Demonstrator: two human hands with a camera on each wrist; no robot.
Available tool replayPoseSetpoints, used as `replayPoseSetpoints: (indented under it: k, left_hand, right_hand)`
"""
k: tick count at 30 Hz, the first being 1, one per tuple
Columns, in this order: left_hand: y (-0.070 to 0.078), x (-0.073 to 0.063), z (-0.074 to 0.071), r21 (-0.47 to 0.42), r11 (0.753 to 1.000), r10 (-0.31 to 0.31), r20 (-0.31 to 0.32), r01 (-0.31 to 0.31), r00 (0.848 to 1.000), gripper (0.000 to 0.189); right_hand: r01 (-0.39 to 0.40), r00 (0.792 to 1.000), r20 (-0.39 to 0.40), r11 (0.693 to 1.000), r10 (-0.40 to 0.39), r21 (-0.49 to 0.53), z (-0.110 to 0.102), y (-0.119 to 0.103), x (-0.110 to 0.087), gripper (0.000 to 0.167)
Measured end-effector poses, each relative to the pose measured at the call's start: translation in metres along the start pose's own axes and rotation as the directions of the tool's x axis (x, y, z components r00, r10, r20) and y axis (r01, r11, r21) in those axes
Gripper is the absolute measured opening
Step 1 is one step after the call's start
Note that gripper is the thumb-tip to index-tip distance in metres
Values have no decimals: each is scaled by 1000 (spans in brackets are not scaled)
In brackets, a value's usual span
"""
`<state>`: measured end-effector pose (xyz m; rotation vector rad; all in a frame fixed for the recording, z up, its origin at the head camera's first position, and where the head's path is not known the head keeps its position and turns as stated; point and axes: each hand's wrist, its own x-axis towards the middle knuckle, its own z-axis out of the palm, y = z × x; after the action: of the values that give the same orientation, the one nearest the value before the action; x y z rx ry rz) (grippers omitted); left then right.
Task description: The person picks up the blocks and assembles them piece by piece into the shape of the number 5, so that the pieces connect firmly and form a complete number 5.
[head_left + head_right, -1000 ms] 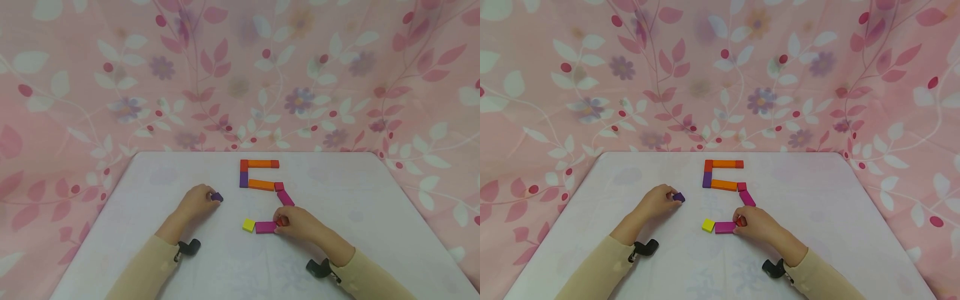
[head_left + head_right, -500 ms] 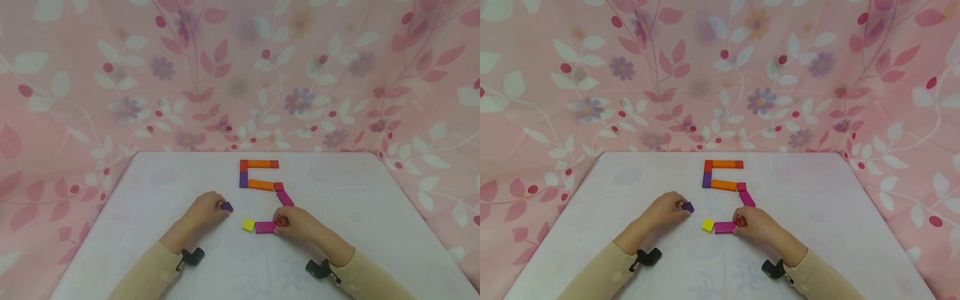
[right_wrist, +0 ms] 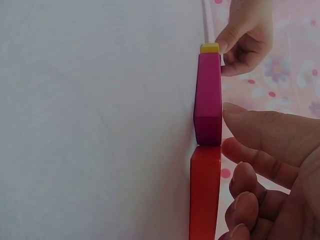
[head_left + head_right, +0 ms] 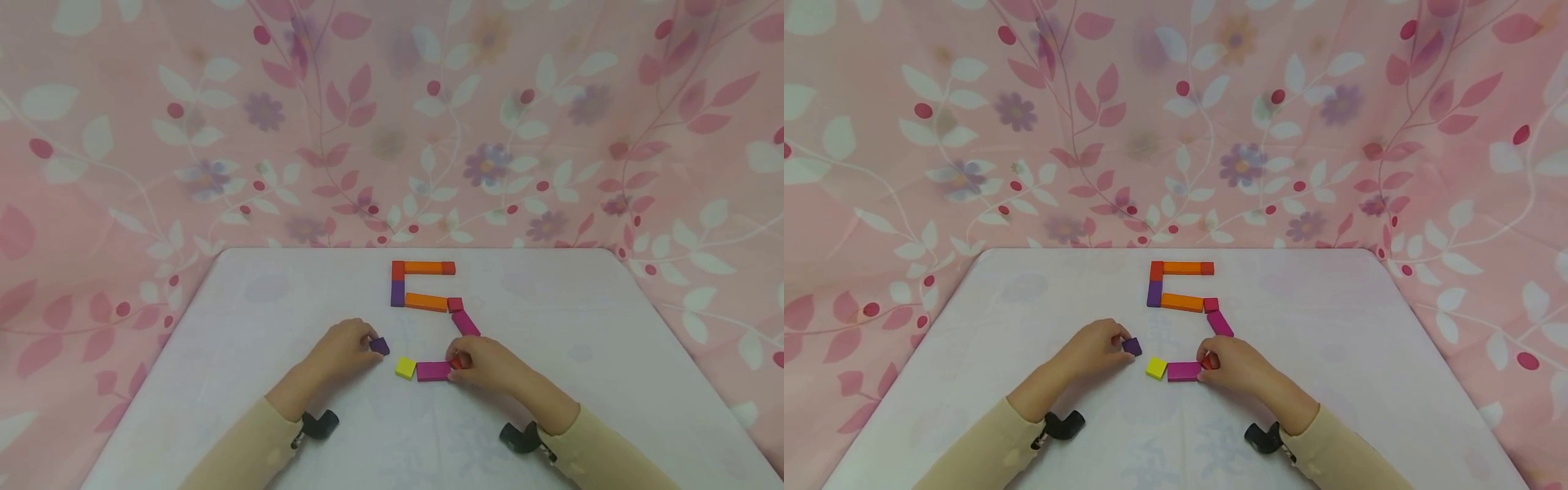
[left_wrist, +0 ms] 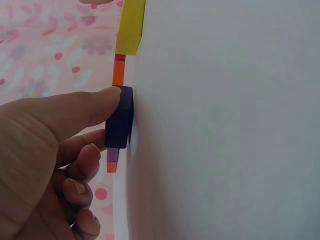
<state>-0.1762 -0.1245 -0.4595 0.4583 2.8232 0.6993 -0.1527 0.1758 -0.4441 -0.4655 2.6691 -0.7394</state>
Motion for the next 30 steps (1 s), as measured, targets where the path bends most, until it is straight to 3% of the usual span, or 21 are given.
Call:
replayPoseSetpoints:
  k: [6, 17, 23, 30]
  left_hand:
    - [4, 0, 3, 4, 1000, 4, 16, -4, 1000, 38]
    - [6, 0, -1, 20, 996, 86, 21, -86, 996, 43]
    - [3, 2, -3, 20, 989, 146, 46, -147, 988, 36]
    - [7, 4, -1, 4, 987, 158, 61, -159, 986, 35]
  right_hand:
    - [2, 1000, 7, 1000, -2, 6, -1, -1, 0, 28]
    - [-10, 1000, 13, 1000, 10, 7, -1, -4, 1, 28]
    - [-10, 1000, 14, 1000, 10, 14, -1, -4, 1, 27]
    - [11, 1000, 13, 1000, -11, 14, -1, -2, 1, 26]
